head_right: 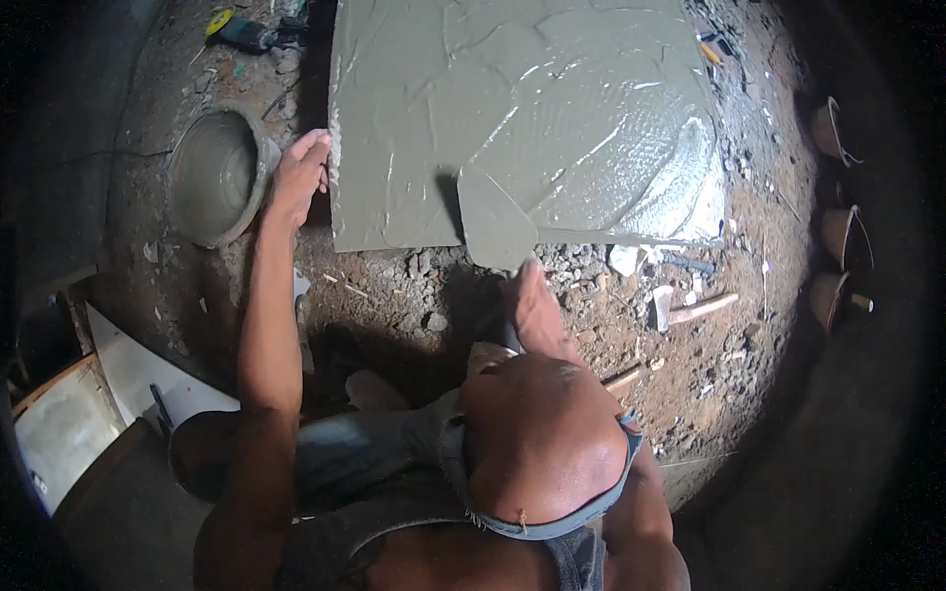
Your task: The person mixes mortar in a bucket using a trowel and then spreads the mortar onto the back of a large floor tile before lifting the tile.
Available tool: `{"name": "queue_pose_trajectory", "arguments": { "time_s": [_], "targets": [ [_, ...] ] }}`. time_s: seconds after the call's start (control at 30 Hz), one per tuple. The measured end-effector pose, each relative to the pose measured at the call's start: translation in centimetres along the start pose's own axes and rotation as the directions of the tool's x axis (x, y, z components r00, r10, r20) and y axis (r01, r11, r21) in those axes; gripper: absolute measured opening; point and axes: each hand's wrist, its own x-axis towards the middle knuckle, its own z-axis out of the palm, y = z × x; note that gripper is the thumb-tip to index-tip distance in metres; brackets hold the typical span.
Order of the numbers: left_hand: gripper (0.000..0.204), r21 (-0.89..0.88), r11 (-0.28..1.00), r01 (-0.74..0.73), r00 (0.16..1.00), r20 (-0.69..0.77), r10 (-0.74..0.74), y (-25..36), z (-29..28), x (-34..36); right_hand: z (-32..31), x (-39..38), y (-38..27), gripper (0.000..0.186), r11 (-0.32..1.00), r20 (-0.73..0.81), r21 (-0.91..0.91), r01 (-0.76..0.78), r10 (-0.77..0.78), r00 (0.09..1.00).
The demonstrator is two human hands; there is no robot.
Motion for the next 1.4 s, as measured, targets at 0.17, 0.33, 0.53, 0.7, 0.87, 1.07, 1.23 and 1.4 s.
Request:
{"name": "queue_pose_trajectory", "arguments": {
  "time_s": [0.17, 0.33, 0.53, 0.7, 0.87, 1.07, 1.23, 1.4],
  "targets": [
    [0.033, 0.080, 0.996, 0.039, 0.995, -0.095, -0.032, -1.0, -2.2, -0.3, -11.3, -13.5, -23.6, 0.011, 0.768, 0.313, -0.398, 0.502, -0.401, 0.861],
    [0.027, -0.016, 1.000, 0.007, 1.000, 0.014, -0.007, -0.1, -1.2, -0.1, -4.8, -8.8, -12.9, 0.032, 0.701, 0.318, -0.457, 0.548, -0.446, 0.836],
    [0.025, 0.009, 0.999, 0.039, 0.999, -0.004, -0.039, -1.2, -0.8, 0.8, 6.6, 2.1, -1.9, 0.048, 0.632, 0.200, -0.548, 0.549, -0.538, 0.819],
    [0.026, -0.005, 0.999, 0.039, 0.999, 0.012, -0.039, -0.7, -1.2, 0.9, 7.2, 2.2, -0.5, 0.042, 0.484, 0.400, -0.585, 0.650, -0.525, 0.751],
    [0.024, -0.010, 0.999, -0.037, 0.990, 0.134, 0.038, 0.3, -1.5, 0.5, 2.4, -0.1, -0.2, 0.025, 0.595, 0.376, -0.413, 0.689, -0.578, 0.724],
    [0.015, -0.406, 0.906, 0.122, 0.992, 0.071, -0.102, -1.5, -0.3, -1.2, -8.1, -1.4, -7.5, 0.039, 0.824, 0.577, -0.221, 0.522, -0.321, 0.751],
    [0.025, -0.659, 0.737, 0.152, 0.987, 0.060, -0.151, -2.9, 0.0, -2.7, -12.1, 0.5, -13.4, 0.060, 0.771, 0.498, 0.059, 0.634, -0.573, 0.651],
    [0.042, -0.362, 0.890, 0.277, 0.956, 0.015, -0.292, -7.0, -3.1, -6.9, -11.0, 1.8, -21.3, 0.054, 0.678, 0.412, 0.076, 0.731, -0.689, 0.596]
  ]
}}
